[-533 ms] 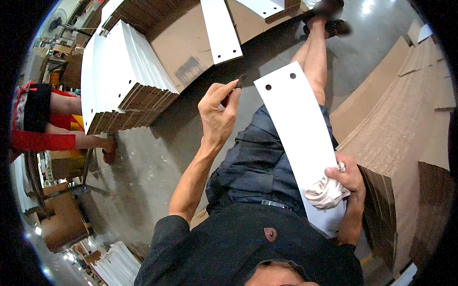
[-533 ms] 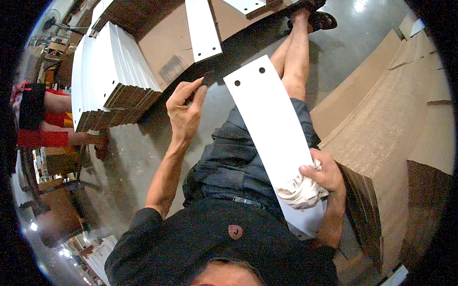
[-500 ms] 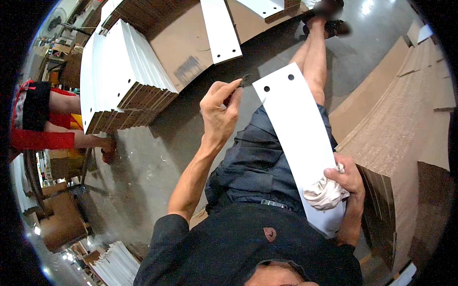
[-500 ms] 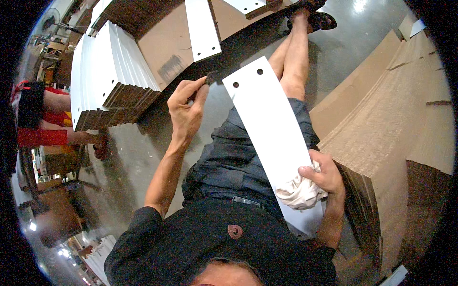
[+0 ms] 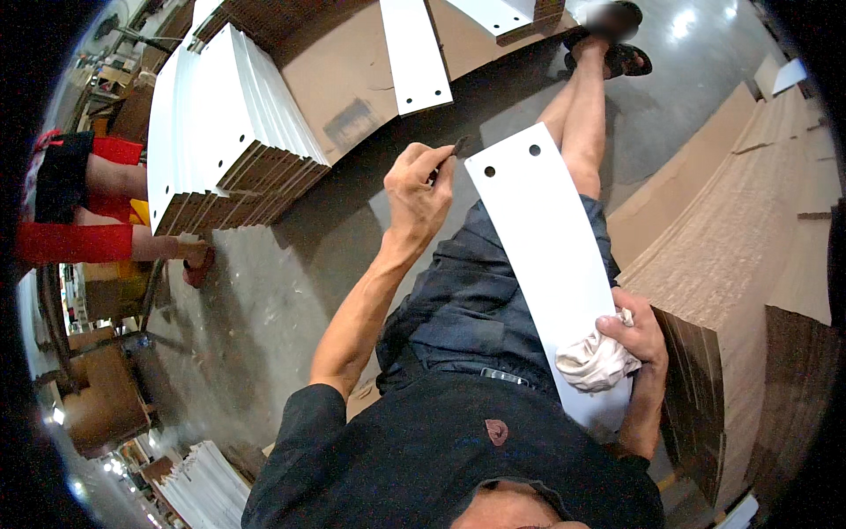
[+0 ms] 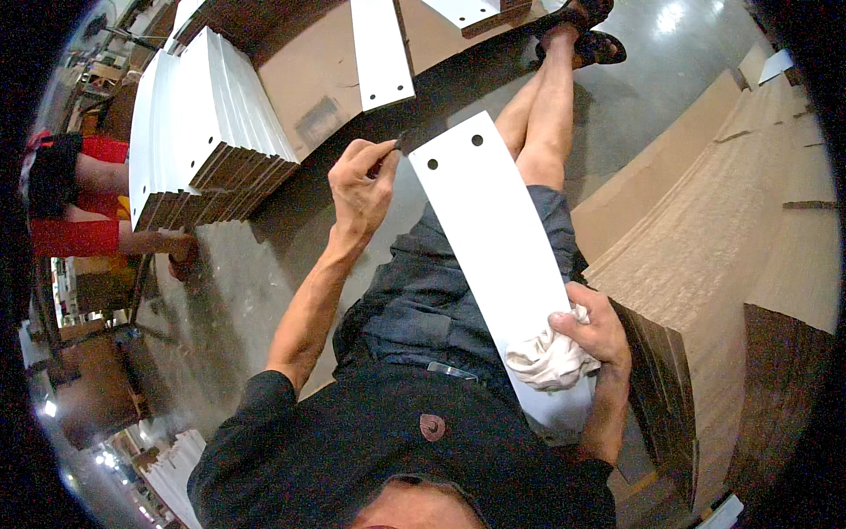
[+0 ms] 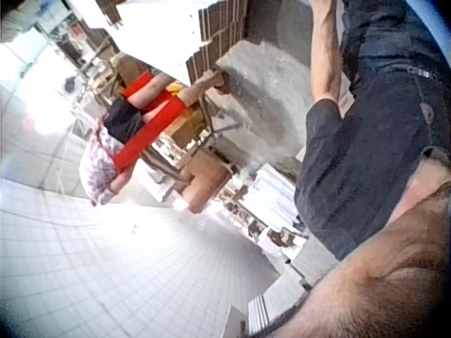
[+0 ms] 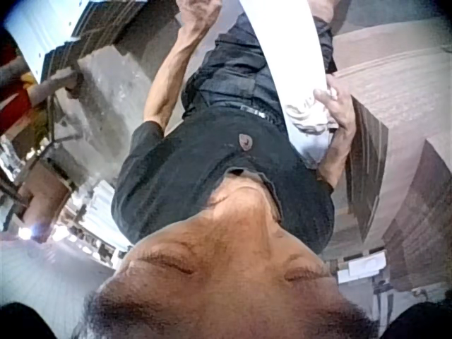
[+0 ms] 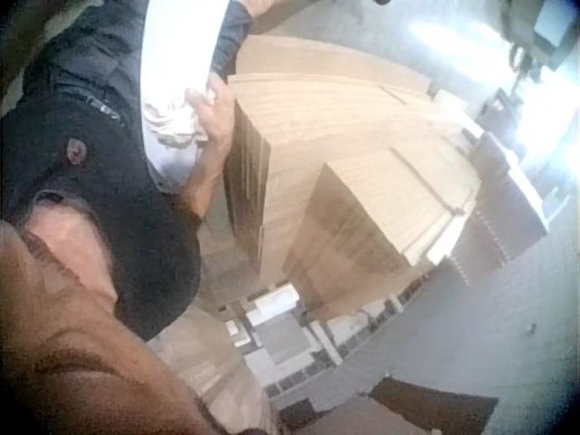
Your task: The person cleans a wooden board by wiping its surface and edges with a cloth, and also uses a small scraper to remove residue from the holes and surface.
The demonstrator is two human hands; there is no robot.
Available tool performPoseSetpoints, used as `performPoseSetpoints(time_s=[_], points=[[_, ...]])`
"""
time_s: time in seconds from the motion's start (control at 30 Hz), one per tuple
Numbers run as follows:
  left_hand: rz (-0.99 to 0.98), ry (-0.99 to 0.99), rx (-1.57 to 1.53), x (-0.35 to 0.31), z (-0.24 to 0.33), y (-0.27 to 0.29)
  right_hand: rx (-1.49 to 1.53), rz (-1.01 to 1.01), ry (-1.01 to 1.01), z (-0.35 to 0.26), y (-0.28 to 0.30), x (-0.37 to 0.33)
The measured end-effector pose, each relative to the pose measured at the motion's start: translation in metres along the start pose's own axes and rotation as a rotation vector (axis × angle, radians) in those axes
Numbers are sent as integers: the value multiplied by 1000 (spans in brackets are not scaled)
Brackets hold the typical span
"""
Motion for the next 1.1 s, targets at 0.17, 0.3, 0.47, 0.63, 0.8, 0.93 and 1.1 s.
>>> performPoseSetpoints(time_s=[0.17, 0.3, 0.47, 0.63, 0.8, 0.93, 1.1], points=[[4, -135, 42, 1, 28, -16, -45, 1, 61, -7, -1, 4], [-41, -212, 65, -5, 39, -37, -75, -13, 52, -7, 0, 3], [-354, -420, -87, -58, 102, -94, -88, -13, 35, -10, 0, 4], [-314, -443, -49, -36, 97, -96, -94, 52, 66, -4, 2, 2], [23, -73, 119, 58, -15, -19, -146, -8, 63, -14, 0, 3], [229, 431, -314, 43, -88, 35, -123, -60, 130, -13, 2, 7], [12, 691, -740, 4, -65, 31, 15, -220, 142, -3, -6, 47]])
Point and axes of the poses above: each hand's wrist, its own x-axis towards the middle knuckle, its own y-axis out of the back of the hand, z = x × y, the point moved 9 cm from there along x, towards the middle knuckle, and after that the axes turned 11 degrees about -x, right-handed, at the moved point
